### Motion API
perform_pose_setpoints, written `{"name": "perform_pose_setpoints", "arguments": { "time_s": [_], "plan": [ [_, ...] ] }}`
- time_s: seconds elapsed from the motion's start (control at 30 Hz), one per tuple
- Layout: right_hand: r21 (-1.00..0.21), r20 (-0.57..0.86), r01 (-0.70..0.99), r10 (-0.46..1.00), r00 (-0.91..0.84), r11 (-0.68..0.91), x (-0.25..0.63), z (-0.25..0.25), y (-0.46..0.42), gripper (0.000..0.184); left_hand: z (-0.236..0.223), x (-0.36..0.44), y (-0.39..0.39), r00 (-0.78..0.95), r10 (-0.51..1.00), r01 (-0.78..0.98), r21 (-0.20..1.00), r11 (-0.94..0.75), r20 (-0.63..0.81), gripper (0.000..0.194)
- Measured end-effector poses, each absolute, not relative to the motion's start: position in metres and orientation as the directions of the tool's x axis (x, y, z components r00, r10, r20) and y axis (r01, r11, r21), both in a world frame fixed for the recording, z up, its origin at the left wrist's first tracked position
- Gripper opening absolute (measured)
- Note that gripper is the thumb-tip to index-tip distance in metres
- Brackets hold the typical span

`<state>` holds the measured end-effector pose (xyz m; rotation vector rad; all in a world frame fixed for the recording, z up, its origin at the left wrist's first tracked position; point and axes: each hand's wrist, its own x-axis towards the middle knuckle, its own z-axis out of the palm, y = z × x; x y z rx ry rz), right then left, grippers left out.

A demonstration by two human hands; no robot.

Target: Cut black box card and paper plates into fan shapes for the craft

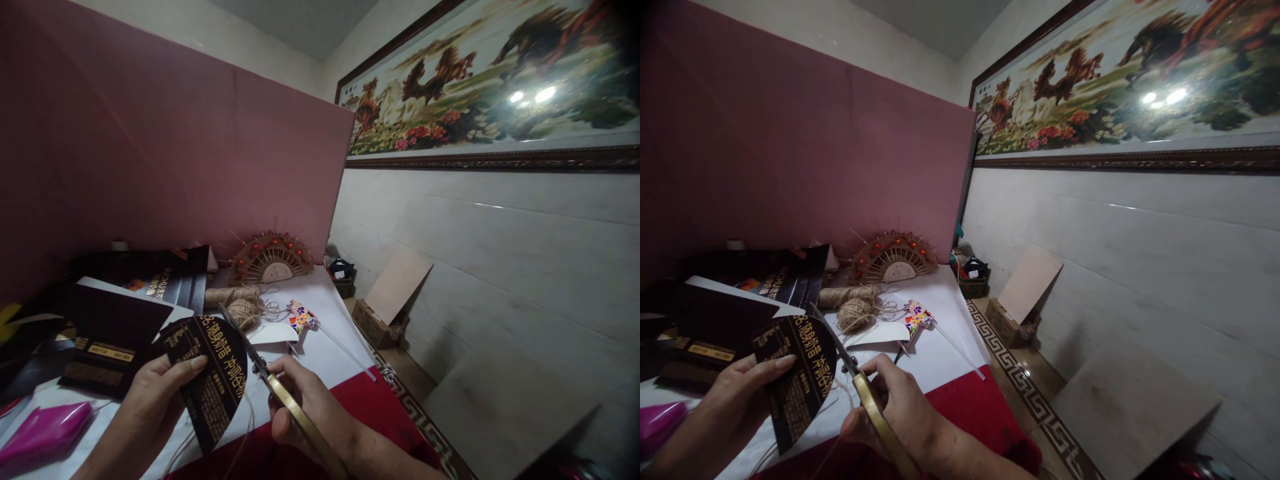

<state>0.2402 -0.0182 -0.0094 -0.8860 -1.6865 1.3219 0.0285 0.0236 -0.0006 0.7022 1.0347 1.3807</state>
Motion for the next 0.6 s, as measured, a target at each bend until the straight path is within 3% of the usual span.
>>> {"name": "perform_pose_setpoints", "arguments": {
  "time_s": [0.3,0.6],
  "plan": [
    [-0.984,0.152,0.022,0.901,-0.407,0.176,0.238,-0.014,-0.018,0.076,-0.002,0.027,0.022,-0.106,0.981,-0.435,0.895,0.098,-0.16,0.041],
    [-0.998,0.022,-0.057,0.929,-0.369,0.001,0.23,-0.018,-0.016,0.071,0.005,0.029,0.021,-0.131,0.972,-0.437,0.891,0.12,-0.195,0.045]
  ]
}}
